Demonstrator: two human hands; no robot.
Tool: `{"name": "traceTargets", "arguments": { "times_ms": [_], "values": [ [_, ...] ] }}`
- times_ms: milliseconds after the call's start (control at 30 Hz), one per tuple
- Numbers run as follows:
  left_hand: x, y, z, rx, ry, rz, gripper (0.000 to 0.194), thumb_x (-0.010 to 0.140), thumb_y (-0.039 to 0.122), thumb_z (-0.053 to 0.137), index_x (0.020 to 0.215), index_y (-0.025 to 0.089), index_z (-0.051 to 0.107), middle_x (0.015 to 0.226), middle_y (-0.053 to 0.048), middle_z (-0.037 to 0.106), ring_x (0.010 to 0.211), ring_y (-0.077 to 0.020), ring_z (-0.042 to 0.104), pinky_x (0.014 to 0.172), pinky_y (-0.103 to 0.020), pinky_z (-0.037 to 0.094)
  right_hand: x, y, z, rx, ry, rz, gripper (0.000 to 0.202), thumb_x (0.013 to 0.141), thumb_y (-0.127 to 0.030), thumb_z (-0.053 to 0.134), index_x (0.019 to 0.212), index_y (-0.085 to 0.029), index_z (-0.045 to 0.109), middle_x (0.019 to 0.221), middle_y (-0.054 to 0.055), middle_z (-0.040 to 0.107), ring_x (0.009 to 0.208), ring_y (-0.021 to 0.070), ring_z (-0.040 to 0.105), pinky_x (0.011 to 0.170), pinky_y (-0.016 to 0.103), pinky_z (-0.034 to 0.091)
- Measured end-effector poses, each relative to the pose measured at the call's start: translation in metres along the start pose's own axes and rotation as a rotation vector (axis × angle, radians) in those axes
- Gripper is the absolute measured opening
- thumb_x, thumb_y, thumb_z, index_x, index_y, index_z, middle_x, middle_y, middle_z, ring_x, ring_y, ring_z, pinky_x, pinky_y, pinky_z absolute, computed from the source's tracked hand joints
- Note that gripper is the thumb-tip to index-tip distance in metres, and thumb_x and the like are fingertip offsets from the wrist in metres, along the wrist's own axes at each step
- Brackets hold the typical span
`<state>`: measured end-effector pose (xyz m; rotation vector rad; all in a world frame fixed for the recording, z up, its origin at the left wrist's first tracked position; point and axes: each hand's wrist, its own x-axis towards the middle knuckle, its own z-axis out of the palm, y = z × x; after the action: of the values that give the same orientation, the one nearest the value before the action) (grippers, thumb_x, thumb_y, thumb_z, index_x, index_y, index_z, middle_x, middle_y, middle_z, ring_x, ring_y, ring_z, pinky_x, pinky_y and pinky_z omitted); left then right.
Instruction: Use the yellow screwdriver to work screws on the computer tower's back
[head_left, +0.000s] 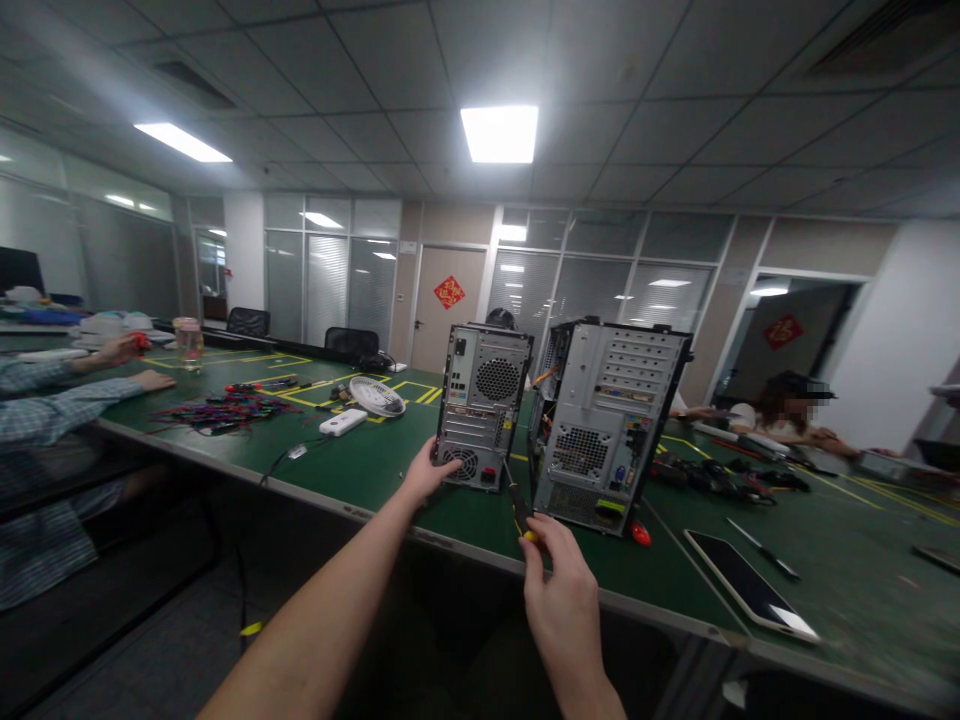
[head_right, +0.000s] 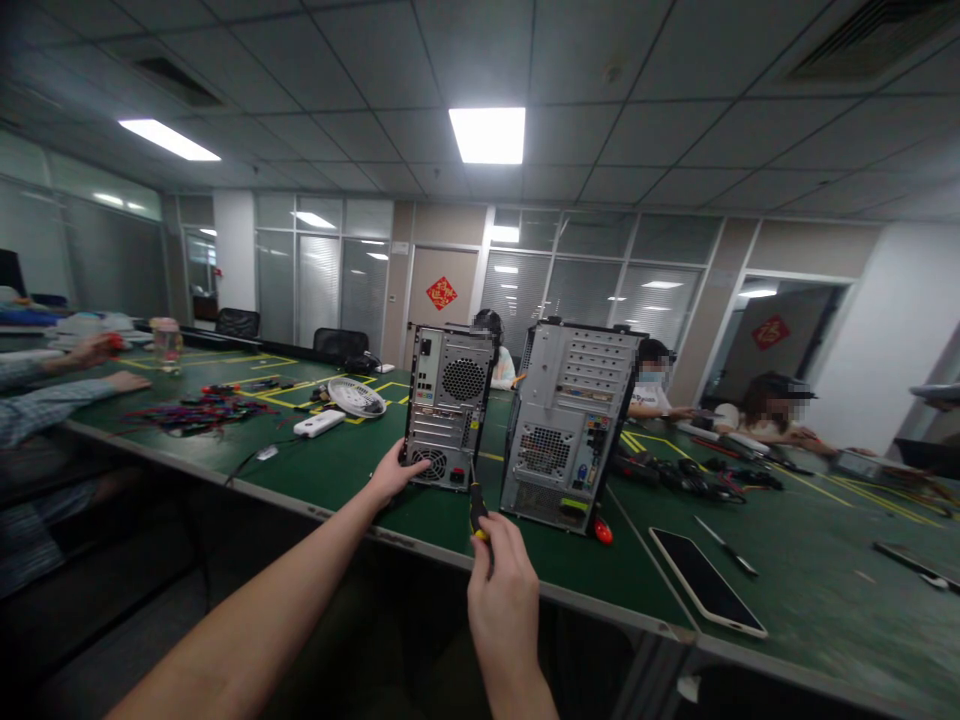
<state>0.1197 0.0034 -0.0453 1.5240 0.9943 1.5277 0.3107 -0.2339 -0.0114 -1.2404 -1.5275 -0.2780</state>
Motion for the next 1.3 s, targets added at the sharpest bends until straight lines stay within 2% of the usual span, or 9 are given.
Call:
{"name": "traceTargets", "arguments": {
  "times_ms": [100,267,567,800,1000,1100,1300],
  "values": [
    [0.0,0.001,0.0,0.012,-0.001,0.006,0.079,0.066,0.039,0.088,0.135,0.02,0.056,0.129,-0.013,0.067,0.117,-0.0268,0.064,0.104,-0.041,0.045,0.001,-0.001,0.0,0.008,0.004,-0.015,0.022,0.098,-0.028,0.049,0.106,-0.02,0.068,0.115,0.012,0.07,0.107,0.0253,0.068,0.093,0.039,0.055],
    [-0.003,0.006,0.001,0.016,-0.005,0.003,0.08,0.066,0.043,0.088,0.135,0.02,0.056,0.129,-0.014,0.067,0.116,-0.0275,0.064,0.103,-0.041,0.046,0.001,-0.002,0.001,0.053,-0.007,0.044,0.018,0.097,-0.032,0.055,0.104,-0.02,0.066,0.104,0.01,0.071,0.092,0.023,0.07,0.082,0.035,0.057],
    [-0.004,0.009,0.001,0.042,-0.001,0.006,0.074,0.068,0.04,0.087,0.133,0.019,0.057,0.129,-0.013,0.067,0.117,-0.0257,0.064,0.104,-0.039,0.046,-0.001,0.0,0.0,0.011,0.008,-0.01,0.024,0.098,-0.028,0.05,0.108,-0.02,0.07,0.118,0.012,0.069,0.109,0.0245,0.068,0.094,0.038,0.055],
    [-0.008,0.018,0.002,0.047,0.007,-0.021,0.074,0.069,0.036,0.087,0.134,0.019,0.055,0.128,-0.013,0.068,0.115,-0.0258,0.065,0.102,-0.038,0.047,0.0,-0.003,0.003,0.071,-0.003,0.047,0.019,0.096,-0.035,0.057,0.1,-0.019,0.067,0.099,0.01,0.071,0.085,0.0221,0.071,0.077,0.033,0.058],
    [-0.007,0.016,0.001,0.057,-0.001,-0.026,0.073,0.068,0.038,0.086,0.133,0.02,0.056,0.131,-0.012,0.067,0.117,-0.0267,0.064,0.103,-0.039,0.047,0.001,-0.002,0.0,0.023,0.021,-0.003,0.025,0.098,-0.033,0.051,0.106,-0.019,0.07,0.113,0.013,0.07,0.103,0.0251,0.069,0.09,0.039,0.056],
    [-0.006,0.014,0.0,0.047,-0.008,-0.019,0.073,0.068,0.037,0.086,0.133,0.02,0.057,0.13,-0.013,0.067,0.116,-0.0265,0.064,0.103,-0.039,0.046,0.001,-0.001,-0.001,0.009,0.025,-0.014,0.027,0.098,-0.033,0.049,0.109,-0.019,0.071,0.118,0.013,0.069,0.107,0.0257,0.068,0.091,0.04,0.056],
    [-0.004,0.01,0.0,0.032,-0.001,0.001,0.075,0.068,0.037,0.087,0.134,0.02,0.057,0.13,-0.012,0.067,0.118,-0.027,0.064,0.104,-0.04,0.046,0.001,-0.002,0.001,0.06,0.002,0.057,0.025,0.097,-0.039,0.056,0.103,-0.019,0.068,0.104,0.012,0.072,0.09,0.0234,0.071,0.081,0.036,0.058]
  ]
}}
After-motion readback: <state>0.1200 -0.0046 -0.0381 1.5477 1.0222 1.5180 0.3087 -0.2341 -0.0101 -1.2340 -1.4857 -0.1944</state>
